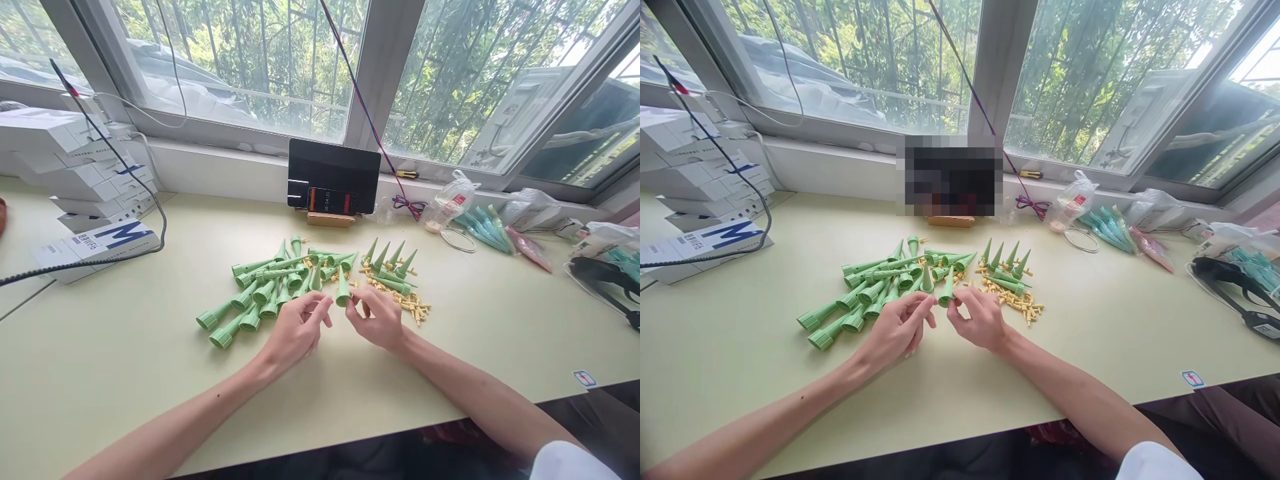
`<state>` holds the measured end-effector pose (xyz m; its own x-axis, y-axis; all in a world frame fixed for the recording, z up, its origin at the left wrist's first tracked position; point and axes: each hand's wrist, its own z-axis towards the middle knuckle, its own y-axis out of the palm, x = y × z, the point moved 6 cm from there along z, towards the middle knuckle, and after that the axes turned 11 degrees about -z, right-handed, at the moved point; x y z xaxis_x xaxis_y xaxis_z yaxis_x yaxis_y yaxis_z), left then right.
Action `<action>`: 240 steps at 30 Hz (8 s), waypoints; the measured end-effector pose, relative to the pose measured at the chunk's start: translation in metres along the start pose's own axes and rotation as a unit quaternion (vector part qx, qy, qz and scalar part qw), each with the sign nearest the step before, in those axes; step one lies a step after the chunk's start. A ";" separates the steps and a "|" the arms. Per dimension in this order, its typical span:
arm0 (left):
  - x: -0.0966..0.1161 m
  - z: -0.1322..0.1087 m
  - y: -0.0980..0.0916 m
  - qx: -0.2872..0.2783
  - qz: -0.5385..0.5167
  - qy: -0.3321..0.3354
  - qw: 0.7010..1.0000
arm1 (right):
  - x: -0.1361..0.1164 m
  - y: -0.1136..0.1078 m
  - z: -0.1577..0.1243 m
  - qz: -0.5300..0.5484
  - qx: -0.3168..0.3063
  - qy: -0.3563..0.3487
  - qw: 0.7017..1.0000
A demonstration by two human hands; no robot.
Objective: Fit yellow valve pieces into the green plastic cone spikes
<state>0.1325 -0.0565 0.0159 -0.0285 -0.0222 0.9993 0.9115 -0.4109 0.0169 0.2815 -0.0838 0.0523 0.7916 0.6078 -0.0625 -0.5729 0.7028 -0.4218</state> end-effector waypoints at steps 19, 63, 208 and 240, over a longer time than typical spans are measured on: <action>0.003 0.004 0.002 -0.025 -0.186 -0.023 0.982 | 0.035 0.028 -0.009 -0.024 -0.165 0.088 0.982; -0.004 0.002 0.002 -0.021 -0.191 -0.038 0.981 | 0.051 0.054 0.000 -0.086 -0.300 0.072 0.947; -0.003 0.006 -0.002 0.003 -0.103 -0.008 0.995 | 0.017 0.030 -0.012 0.257 -0.179 0.212 0.926; -0.009 0.002 -0.004 -0.014 -0.011 -0.024 1.000 | 0.021 0.032 -0.013 0.152 -0.226 0.186 0.944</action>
<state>0.1300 -0.0526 0.0068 -0.0276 0.0304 0.9992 0.8988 -0.4368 0.0381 0.2822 -0.0534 0.0253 0.6726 0.5258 -0.5207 -0.7035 0.2360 -0.6703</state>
